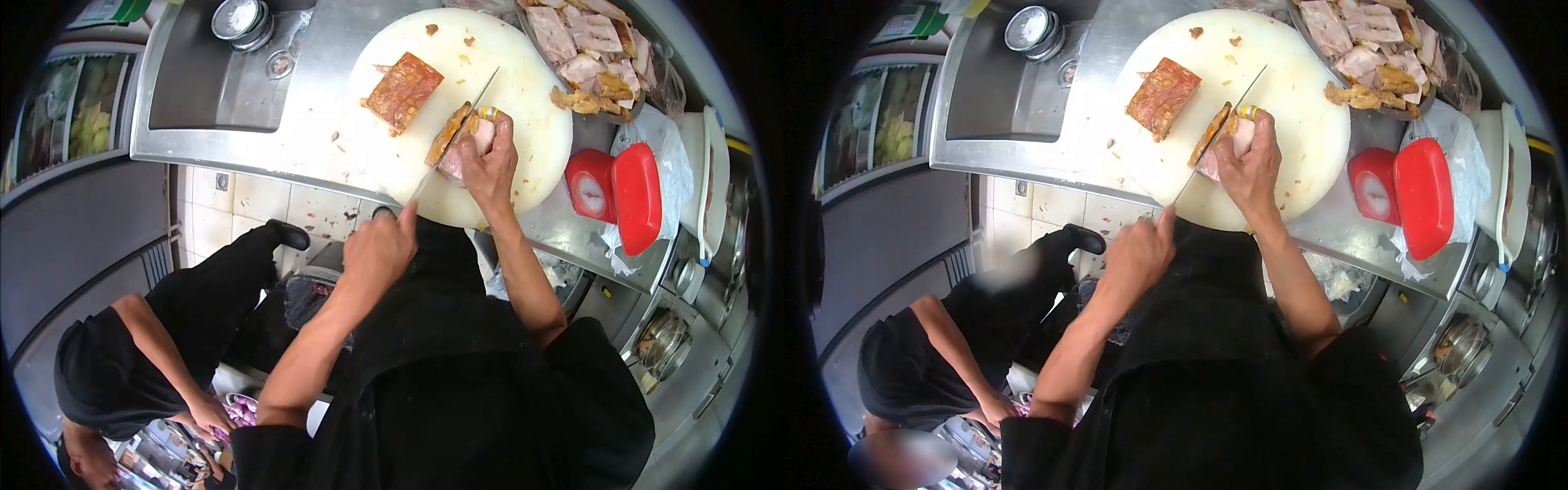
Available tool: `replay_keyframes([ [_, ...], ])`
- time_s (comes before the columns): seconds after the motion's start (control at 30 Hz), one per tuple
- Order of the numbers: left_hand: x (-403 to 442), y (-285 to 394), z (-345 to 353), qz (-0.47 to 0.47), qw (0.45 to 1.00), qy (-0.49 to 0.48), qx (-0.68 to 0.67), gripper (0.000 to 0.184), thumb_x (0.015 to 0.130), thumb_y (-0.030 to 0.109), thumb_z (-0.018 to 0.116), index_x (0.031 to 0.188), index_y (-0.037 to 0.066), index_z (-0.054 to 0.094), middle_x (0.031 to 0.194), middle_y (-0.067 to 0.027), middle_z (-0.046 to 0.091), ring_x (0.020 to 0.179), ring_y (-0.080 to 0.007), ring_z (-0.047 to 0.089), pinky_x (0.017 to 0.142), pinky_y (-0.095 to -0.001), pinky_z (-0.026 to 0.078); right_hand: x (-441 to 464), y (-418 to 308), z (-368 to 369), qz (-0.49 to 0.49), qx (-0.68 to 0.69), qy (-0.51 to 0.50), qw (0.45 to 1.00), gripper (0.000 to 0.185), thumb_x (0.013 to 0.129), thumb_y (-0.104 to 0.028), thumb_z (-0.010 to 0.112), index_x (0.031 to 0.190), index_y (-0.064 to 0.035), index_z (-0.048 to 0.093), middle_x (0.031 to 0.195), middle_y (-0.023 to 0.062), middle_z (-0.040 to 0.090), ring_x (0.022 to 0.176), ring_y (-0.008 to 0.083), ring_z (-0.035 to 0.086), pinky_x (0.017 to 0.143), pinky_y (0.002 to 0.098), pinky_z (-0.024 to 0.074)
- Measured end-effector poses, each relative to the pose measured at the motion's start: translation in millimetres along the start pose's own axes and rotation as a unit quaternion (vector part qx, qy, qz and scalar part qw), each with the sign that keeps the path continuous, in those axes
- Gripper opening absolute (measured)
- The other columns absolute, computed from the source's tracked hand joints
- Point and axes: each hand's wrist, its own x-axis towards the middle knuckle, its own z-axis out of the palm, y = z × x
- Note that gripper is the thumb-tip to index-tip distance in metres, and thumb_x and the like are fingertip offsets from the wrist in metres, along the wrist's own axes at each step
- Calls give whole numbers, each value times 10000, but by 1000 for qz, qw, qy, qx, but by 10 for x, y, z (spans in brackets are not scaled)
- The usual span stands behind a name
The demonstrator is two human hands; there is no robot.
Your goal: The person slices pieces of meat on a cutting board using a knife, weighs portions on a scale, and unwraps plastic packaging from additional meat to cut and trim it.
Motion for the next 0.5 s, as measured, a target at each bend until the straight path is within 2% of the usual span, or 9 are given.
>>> replay_keyframes([
  [0.13,271,-6,230,57,998,7,18,520,1023,355,459,773,-46,678,668,-300,612,707,-508,625,691,-565,521,12,25,22,-8,5,9,1000,438,820,-125,639,1200,31,490,1031,236,606,925,374,607,849,438,483],
  [0.2,169,-172,207,38,998,-42,9,590,1022,436,406,838,-39,703,793,-336,629,817,-508,638,779,-555,517,25,70,38,-29,-11,19,999,485,783,-120,643,1223,16,492,1069,229,602,996,387,588,885,439,469],
  [0.23,11,-273,128,6,997,-82,-7,694,1022,530,349,899,-40,725,928,-378,650,928,-511,652,871,-547,511,120,44,14,-100,-44,17,994,497,768,-117,645,1223,14,497,1087,222,600,1011,392,580,892,436,466],
  [0.3,-322,-333,-149,-103,985,-136,28,694,1018,534,350,926,-45,722,990,-387,639,979,-523,630,906,-559,487,215,-22,-69,-220,-115,15,969,521,737,-110,648,1223,12,506,1122,210,595,1041,402,564,906,429,462],
  [0.33,-428,-372,-192,-109,986,-124,32,698,1016,536,351,932,-52,718,982,-383,642,978,-531,626,906,-564,484,400,-20,-93,-279,-61,-19,958,410,683,-125,663,1077,-30,604,1049,187,644,977,393,603,848,426,487],
  [0.37,-506,-396,-222,-111,987,-109,36,703,1014,538,352,938,-60,714,975,-379,644,977,-540,621,906,-569,481,485,-74,-121,-257,-81,-136,953,355,672,-139,670,1011,-42,627,997,181,658,942,384,618,820,434,493],
  [0.43,-534,-428,-218,-97,990,-96,37,701,1014,535,354,921,-62,711,948,-378,646,966,-540,621,897,-570,483,673,-260,-198,-198,-128,-347,908,250,650,-167,683,878,-65,671,893,170,685,874,366,649,766,448,504],
  [0.5,-529,-432,-184,-82,994,-71,33,703,1017,527,350,872,-61,707,895,-374,647,936,-536,624,878,-575,478,839,-557,-180,-144,-254,-467,835,244,627,-175,733,836,-58,688,761,168,664,768,383,638,708,460,501],
])
